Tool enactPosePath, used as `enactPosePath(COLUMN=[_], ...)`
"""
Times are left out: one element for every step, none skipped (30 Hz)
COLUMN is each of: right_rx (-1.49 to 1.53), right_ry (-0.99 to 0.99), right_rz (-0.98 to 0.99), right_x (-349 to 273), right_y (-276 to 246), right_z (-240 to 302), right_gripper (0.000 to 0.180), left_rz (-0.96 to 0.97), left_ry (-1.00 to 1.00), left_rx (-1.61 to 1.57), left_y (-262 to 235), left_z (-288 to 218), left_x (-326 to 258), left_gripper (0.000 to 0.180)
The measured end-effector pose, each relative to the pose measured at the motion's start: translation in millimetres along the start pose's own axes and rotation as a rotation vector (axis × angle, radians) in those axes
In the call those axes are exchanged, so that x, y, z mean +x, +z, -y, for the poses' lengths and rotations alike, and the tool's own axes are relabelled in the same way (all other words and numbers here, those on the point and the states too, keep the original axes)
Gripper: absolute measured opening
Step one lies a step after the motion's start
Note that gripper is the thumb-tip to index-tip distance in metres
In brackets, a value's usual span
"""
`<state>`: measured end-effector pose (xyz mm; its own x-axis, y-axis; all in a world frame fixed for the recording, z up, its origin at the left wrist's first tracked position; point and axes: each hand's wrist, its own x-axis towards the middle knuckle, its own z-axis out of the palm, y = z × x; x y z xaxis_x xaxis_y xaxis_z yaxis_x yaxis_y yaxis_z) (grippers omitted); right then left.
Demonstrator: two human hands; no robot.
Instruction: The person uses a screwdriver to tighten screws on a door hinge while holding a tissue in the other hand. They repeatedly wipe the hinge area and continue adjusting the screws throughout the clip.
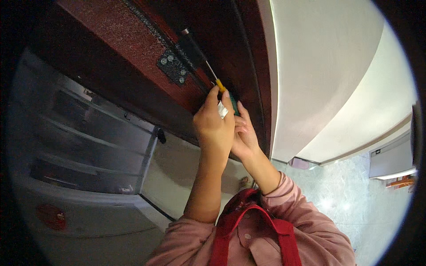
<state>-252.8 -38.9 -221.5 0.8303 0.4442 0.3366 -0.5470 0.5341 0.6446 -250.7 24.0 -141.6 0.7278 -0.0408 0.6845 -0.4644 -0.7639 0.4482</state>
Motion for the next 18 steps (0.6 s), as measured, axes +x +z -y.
enactPosePath(right_rx=[-0.01, -0.019, -0.026, -0.051, -0.077, -0.1, -0.133, -0.166, -0.198, -0.205, -0.212, -0.227, -0.274, -0.367, -0.456, -0.257, -0.074, -0.076], right_ry=[0.013, 0.025, 0.036, 0.023, 0.008, -0.005, -0.005, -0.006, -0.007, -0.012, -0.018, -0.047, -0.094, -0.178, -0.265, -0.146, -0.003, 0.026], right_rz=[0.007, 0.014, 0.019, 0.019, 0.019, 0.019, 0.017, 0.015, 0.012, 0.016, 0.021, 0.026, -0.002, -0.078, -0.157, -0.018, 0.091, 0.069], right_x=[2.5, 4.2, 6.0, 6.4, 5.6, 4.7, 4.3, 4.0, 2.9, -7.7, -18.4, -15.5, -12.6, -5.5, -2.9, -5.5, -7.7, -7.9], right_y=[-2.8, -4.7, -5.6, -6.4, -7.2, -8.2, -11.5, -17.3, -23.7, -25.2, -26.4, -26.2, -23.0, -22.1, -22.1, -22.0, -20.9, -16.1], right_z=[4.9, 9.9, 12.0, 12.8, 12.4, 11.7, 15.5, 23.1, 30.4, 27.4, 23.7, 21.5, 19.0, 17.9, 19.5, 23.4, 27.9, 25.2], right_gripper=[0.031, 0.031, 0.031, 0.032, 0.034, 0.035, 0.037, 0.039, 0.041, 0.042, 0.043, 0.044, 0.042, 0.041, 0.04, 0.037, 0.034, 0.032], left_rz=[-0.011, -0.021, -0.029, -0.025, -0.02, -0.016, -0.007, 0.002, 0.011, 0.011, 0.012, 0.028, 0.013, -0.002, -0.013, -0.039, -0.066, -0.097], left_ry=[0.009, 0.018, 0.025, 0.016, 0.007, -0.001, -0.002, -0.003, -0.005, -0.011, -0.018, -0.023, -0.021, -0.019, -0.019, -0.004, 0.011, 0.02], left_rx=[0.031, 0.06, 0.092, 0.091, 0.089, 0.09, 0.1, 0.108, 0.117, 0.148, 0.177, 0.187, 0.182, 0.176, 0.172, 0.14, 0.108, 0.085], left_y=[1.8, 4.0, 4.8, 5.1, 5.3, 4.2, 3.6, 3.4, 4.1, -2.7, -8.8, -8.4, -8.0, -7.8, -4.7, -1.4, 2.0, 1.8], left_z=[-0.2, -0.8, -1.1, -2.3, -4.0, -5.8, -7.3, -9.0, -9.5, -21.7, -34.2, -32.3, -30.6, -29.0, -29.8, -29.6, -29.0, -28.3], left_x=[2.7, 5.5, 8.2, 11.6, 15.3, 17.2, 17.7, 17.5, 15.7, 7.2, -1.6, -0.6, 1.7, 4.8, 3.6, 3.2, 3.6, 3.7], left_gripper=[0.024, 0.023, 0.023, 0.023, 0.022, 0.022, 0.022, 0.022, 0.021, 0.021, 0.021, 0.021, 0.021, 0.022, 0.022, 0.022, 0.022, 0.023])
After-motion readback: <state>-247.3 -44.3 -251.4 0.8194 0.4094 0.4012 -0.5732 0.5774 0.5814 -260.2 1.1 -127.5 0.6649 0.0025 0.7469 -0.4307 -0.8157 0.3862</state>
